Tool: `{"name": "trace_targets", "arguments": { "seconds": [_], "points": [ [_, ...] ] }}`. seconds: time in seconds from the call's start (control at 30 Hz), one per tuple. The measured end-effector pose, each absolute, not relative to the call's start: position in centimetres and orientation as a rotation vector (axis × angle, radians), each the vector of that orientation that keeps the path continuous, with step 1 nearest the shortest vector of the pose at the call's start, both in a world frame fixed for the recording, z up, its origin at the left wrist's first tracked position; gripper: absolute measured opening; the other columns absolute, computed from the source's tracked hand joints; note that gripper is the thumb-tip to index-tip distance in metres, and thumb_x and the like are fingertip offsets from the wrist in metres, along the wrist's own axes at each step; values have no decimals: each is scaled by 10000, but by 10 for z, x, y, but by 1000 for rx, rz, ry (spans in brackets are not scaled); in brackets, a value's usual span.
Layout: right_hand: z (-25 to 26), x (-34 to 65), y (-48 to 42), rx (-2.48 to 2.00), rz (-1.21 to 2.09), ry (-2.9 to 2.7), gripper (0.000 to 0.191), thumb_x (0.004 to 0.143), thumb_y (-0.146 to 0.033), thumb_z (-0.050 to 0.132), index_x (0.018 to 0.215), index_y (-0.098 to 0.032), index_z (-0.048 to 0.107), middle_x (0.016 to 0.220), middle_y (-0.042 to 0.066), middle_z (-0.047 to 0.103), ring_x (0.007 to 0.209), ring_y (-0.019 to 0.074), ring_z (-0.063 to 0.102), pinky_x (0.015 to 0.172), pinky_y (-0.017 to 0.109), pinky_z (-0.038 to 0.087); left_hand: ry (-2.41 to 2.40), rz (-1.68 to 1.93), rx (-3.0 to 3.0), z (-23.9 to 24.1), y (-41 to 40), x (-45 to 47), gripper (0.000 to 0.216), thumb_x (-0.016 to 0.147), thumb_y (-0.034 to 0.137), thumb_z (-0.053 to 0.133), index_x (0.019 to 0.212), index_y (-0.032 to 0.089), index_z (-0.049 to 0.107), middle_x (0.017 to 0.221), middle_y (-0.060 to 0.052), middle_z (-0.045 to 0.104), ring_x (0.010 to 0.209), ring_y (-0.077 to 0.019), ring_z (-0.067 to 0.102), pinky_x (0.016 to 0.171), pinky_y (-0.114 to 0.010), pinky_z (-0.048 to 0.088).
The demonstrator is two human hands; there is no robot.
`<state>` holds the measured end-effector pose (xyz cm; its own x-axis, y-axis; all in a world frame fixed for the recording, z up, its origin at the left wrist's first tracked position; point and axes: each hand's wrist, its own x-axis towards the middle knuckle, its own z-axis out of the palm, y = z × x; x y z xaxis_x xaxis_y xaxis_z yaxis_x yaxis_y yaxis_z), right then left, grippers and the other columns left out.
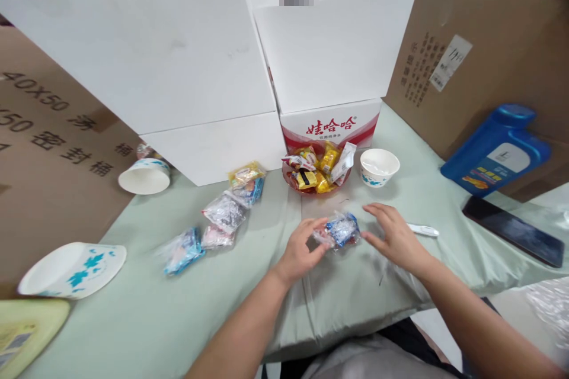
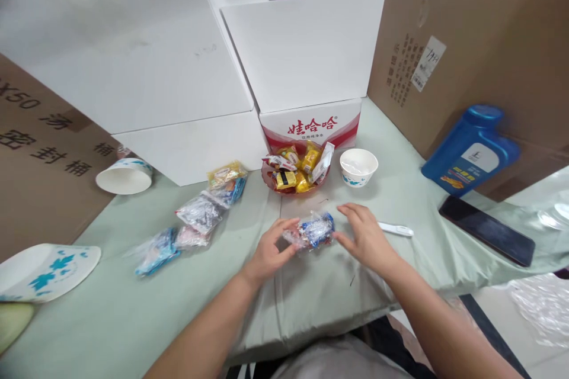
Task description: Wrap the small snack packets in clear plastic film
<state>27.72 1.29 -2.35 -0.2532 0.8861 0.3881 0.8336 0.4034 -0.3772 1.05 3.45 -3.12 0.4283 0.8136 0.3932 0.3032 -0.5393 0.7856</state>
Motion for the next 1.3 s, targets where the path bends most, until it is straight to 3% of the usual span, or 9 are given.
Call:
{"name": "trace_targets", "arguments": {
  "seconds": [0.13,0.3,0.5,0.6,0.73,0.83,1.03,1.2,1.3],
  "points": [
    [-19,239,18,-1281,341,-2197,722,808,-387,685,1433,-214,365,1366,157,479,1253,301,457,1017,496,424,751,1116,1901,-22,42,2,212,866,376,591,855,188,689,875,-85,666,975,-242,606,898,-416,479],
    [-20,238,23,-1296,443,-2152,195,889,-222,546,1061,-204,637,985,92,613,922,215,598,836,370,510,690,1088,1755,-19,46,-7,445,848,591,539,671,186,590,733,-74,613,845,-244,624,807,-414,505],
    [-25,280,18,-1506,340,-1873,141,886,-266,474,874,-206,602,876,60,636,823,201,613,764,338,503,832,859,2060,-20,44,-10,531,929,562,425,563,187,511,588,-18,520,619,-158,542,649,-298,438],
    [-27,298,16,-1693,207,-1780,143,843,-275,483,892,-208,599,890,68,654,844,228,623,789,379,504,1028,822,2231,-18,42,-5,423,913,510,503,653,184,579,662,-18,567,628,-149,533,646,-285,427],
    [-15,292,9,-1549,16,-1819,200,886,-291,492,1027,-203,602,1027,111,643,1036,266,586,908,439,478,1079,784,2468,-18,38,2,218,850,353,651,1010,205,650,929,-63,667,868,-216,582,776,-343,450],
    [0,271,3,-1333,101,-2020,280,918,-296,508,1175,-206,575,1132,123,627,1103,256,566,937,431,483,1041,745,2615,-17,35,4,89,889,231,589,887,208,675,800,-50,665,844,-222,569,780,-367,431],
    [14,243,-4,-1105,212,-2465,529,880,-373,594,1374,-221,478,1311,132,574,1234,295,496,1017,503,413,724,775,2570,1,19,6,167,892,172,503,875,207,666,836,-49,695,875,-196,623,804,-331,461],
    [12,242,-18,-1286,317,-2693,209,938,-345,516,965,-211,673,884,66,702,803,222,647,710,344,479,621,332,2550,6,4,10,115,855,212,562,810,223,668,717,7,685,651,-152,638,592,-239,451],
    [6,242,-24,-1572,288,-2726,228,942,-261,490,791,-206,652,783,58,699,651,192,645,578,299,416,821,240,2670,-1,-1,11,148,870,180,536,773,205,644,743,-22,678,645,-177,641,562,-253,448]
  ]
}}
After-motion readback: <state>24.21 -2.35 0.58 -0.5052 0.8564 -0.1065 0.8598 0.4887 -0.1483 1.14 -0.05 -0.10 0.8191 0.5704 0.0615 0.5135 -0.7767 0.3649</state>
